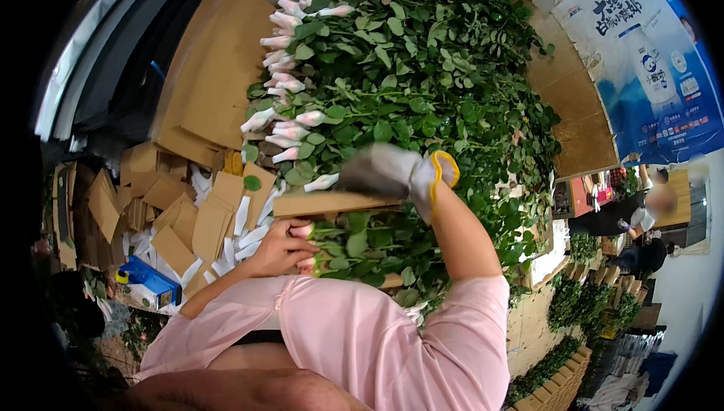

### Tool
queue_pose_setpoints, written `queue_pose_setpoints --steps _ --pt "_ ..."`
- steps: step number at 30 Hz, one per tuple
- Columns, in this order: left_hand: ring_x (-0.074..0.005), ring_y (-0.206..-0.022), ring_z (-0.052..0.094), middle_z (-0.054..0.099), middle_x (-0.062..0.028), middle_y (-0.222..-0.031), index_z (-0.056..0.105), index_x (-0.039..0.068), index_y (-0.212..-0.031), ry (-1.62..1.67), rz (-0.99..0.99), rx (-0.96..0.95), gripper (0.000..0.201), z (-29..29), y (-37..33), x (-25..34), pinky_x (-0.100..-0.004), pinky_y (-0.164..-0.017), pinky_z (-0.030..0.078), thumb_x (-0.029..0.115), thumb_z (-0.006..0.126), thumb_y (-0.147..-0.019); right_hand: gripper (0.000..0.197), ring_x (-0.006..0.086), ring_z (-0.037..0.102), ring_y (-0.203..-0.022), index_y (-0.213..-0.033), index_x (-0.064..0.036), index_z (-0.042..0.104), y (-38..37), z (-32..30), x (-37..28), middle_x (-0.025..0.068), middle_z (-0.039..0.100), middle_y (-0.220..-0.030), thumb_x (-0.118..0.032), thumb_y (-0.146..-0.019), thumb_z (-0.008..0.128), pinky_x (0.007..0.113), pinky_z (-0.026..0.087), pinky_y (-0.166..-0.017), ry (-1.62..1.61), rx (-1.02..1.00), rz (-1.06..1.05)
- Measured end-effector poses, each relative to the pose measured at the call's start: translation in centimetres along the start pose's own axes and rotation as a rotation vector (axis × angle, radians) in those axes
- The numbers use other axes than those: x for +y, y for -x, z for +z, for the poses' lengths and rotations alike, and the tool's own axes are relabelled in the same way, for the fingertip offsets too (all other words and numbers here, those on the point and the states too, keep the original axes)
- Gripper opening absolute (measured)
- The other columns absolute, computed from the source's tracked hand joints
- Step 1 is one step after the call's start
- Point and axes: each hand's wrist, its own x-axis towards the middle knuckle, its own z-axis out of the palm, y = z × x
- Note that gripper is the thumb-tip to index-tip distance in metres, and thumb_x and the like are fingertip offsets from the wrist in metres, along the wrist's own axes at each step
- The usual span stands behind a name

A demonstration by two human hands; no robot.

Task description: The person places bunches of pink roses into cardboard boxes, arranges them for shipping, and seals the boxes using a handheld tape dispenser.

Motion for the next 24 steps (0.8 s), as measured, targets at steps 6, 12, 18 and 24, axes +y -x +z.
queue_pose_setpoints --steps 6,12,18,24 --pt "-0.0309 -0.111 0.047 0.053 -0.0135 -0.117 0.075 0.019 -0.085 0.088 0.085 0.034 0.024 1.0 0.6 -1.8 -0.0402 -0.093 0.04 0.01 0.077 -0.063 0.039 0.0325 0.059 -0.103 -0.123 -0.0108 0.049 -4.6 -2.6 12.1 0.0138 0.057 -0.119 -0.006 -0.085 0.044 0.039 0.051 -0.082 0.37 0.21 0.912" --pt "-0.0296 -0.108 0.048 0.051 -0.0127 -0.117 0.074 0.02 -0.088 -0.031 0.021 0.06 0.025 1.1 1.6 -2.4 -0.0373 -0.091 0.043 0.009 0.076 -0.065 0.024 0.0318 0.063 -0.094 -0.107 -0.0105 0.059 -2.9 -6.5 7.9 0.0124 0.064 -0.101 -0.014 -0.084 0.052 0.041 0.052 -0.078 0.41 0.806 0.704" --pt "-0.0293 -0.104 0.051 0.054 -0.013 -0.115 0.06 0.008 -0.111 0.094 -0.141 0.097 0.048 0.4 1.0 -0.7 -0.0363 -0.089 0.044 0.01 0.075 -0.066 0.022 0.0281 0.063 -0.088 -0.095 -0.008 0.063 2.6 -16.9 12.4 0.0159 0.065 -0.097 -0.026 -0.088 0.052 0.037 0.051 -0.076 0.631 1.163 0.678" --pt "-0.0311 -0.105 0.051 0.055 -0.0133 -0.116 0.06 0.006 -0.111 0.059 -0.044 0.134 0.047 0.5 0.7 -0.8 -0.0376 -0.091 0.041 0.012 0.075 -0.066 0.015 0.0254 0.065 -0.07 -0.094 -0.0114 0.064 1.1 -20.6 4.1 0.0119 0.067 -0.081 -0.022 -0.087 0.056 0.036 0.054 -0.067 0.52 0.98 1.062"
